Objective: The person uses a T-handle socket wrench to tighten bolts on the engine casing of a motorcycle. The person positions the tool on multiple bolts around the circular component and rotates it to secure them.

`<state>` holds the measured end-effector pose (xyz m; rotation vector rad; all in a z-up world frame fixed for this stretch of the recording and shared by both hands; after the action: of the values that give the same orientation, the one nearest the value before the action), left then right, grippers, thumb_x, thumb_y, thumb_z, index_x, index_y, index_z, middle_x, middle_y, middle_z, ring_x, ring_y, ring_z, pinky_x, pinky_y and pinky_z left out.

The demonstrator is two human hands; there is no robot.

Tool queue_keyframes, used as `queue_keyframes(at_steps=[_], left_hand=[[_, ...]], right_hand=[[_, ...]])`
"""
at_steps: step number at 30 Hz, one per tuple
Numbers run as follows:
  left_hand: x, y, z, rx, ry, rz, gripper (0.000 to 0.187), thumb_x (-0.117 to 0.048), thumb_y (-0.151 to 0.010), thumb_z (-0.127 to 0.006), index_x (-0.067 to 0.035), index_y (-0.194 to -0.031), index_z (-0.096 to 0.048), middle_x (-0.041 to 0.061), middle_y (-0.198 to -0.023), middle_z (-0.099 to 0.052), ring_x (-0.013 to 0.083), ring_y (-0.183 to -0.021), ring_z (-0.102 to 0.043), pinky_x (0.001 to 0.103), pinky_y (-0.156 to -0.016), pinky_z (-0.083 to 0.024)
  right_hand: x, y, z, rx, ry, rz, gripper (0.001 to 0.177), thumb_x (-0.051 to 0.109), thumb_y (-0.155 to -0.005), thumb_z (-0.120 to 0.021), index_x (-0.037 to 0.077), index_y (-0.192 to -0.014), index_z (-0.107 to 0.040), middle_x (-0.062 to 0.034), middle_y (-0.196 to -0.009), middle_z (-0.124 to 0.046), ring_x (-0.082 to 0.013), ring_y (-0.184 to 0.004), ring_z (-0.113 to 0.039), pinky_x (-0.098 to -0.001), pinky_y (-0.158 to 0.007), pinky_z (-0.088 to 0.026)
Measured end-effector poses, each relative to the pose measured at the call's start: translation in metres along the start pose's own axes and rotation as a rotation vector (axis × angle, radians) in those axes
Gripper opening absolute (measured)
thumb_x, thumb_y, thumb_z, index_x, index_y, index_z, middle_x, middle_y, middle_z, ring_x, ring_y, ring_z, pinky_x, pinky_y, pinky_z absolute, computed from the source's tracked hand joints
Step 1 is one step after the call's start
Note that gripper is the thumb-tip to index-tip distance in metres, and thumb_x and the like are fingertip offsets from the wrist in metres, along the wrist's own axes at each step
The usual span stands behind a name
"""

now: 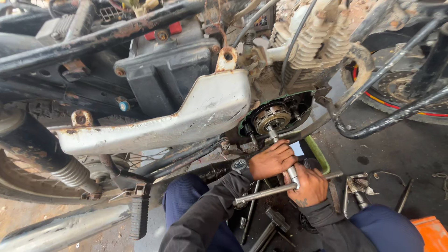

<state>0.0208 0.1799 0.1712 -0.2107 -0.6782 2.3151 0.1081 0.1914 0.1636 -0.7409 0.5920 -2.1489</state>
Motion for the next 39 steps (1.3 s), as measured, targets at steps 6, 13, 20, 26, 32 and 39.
queue_keyframes(at_steps=[6, 13, 20, 26, 32, 39], left_hand=[[0.004, 0.002, -0.008, -0.039, 0.012, -0.002, 0.032, -0.011, -0.084, -0.062, -0.002, -0.114, -0.061, 0.009, -0.107, -0.057, 0.0266, -0.115, -0.058, 0.048, -0.125, -0.034], [0.005, -0.003, -0.011, -0.009, -0.047, -0.012, 0.029, -0.011, -0.084, -0.062, -0.003, -0.111, -0.061, 0.008, -0.104, -0.056, 0.0261, -0.117, -0.059, 0.05, -0.126, -0.032], [0.02, -0.01, -0.01, 0.071, 0.021, -0.042, 0.038, -0.017, -0.074, -0.069, -0.006, -0.109, -0.061, 0.008, -0.103, -0.06, 0.0268, -0.108, -0.06, 0.041, -0.106, -0.044], [0.038, -0.023, -0.047, 0.123, 0.062, -0.053, 0.039, -0.031, -0.073, -0.075, -0.01, -0.104, -0.063, 0.003, -0.079, -0.066, 0.0245, -0.084, -0.068, 0.038, -0.085, -0.048], [0.041, -0.025, -0.05, 0.053, 0.11, -0.088, 0.023, -0.032, -0.091, -0.069, -0.012, -0.086, -0.059, 0.003, -0.064, -0.061, 0.0242, -0.069, -0.066, 0.04, -0.077, -0.049], [0.043, -0.033, -0.014, -0.021, 0.176, -0.007, 0.032, -0.031, -0.1, -0.064, -0.009, -0.077, -0.062, 0.009, -0.06, -0.057, 0.0296, -0.065, -0.061, 0.043, -0.07, -0.047]], right_hand=[[-0.003, 0.002, -0.007, 0.039, 0.075, 0.029, 0.041, 0.03, -0.079, -0.073, -0.003, -0.102, -0.068, -0.017, -0.067, -0.064, -0.0344, -0.06, -0.062, -0.0447, -0.065, -0.048], [0.002, -0.002, -0.007, 0.057, 0.14, 0.059, 0.036, 0.03, -0.083, -0.073, -0.002, -0.099, -0.067, -0.0155, -0.066, -0.064, -0.0319, -0.062, -0.063, -0.0434, -0.065, -0.048], [-0.049, 0.019, -0.046, 0.09, -0.516, -0.531, 0.041, 0.041, -0.09, -0.071, 0.002, -0.102, -0.067, -0.0091, -0.076, -0.064, -0.0261, -0.069, -0.063, -0.0391, -0.064, -0.05], [-0.064, 0.064, -0.099, 0.088, -1.655, -1.214, 0.057, 0.059, -0.097, -0.05, 0.004, -0.105, -0.066, -0.0089, -0.079, -0.066, -0.0205, -0.064, -0.062, -0.0408, -0.067, -0.056], [-0.1, 0.121, -0.082, 0.146, -1.278, -1.493, 0.069, 0.058, -0.098, -0.047, -0.008, -0.113, -0.059, -0.0191, -0.084, -0.071, -0.0311, -0.072, -0.069, -0.0485, -0.075, -0.057], [-0.012, 0.035, 0.065, -0.285, 0.414, -0.219, 0.056, 0.013, -0.083, -0.064, -0.014, -0.13, -0.049, -0.0361, -0.116, -0.059, -0.0511, -0.098, -0.064, -0.0525, -0.083, -0.055]])
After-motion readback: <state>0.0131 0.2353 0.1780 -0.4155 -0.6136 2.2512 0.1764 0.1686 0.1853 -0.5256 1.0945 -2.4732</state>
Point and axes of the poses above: each hand's wrist, its own y-axis away from the middle knuckle, its own z-axis out of the back of the hand, x = y × z, the point moved 10 cm from there along -y, towards the middle knuckle
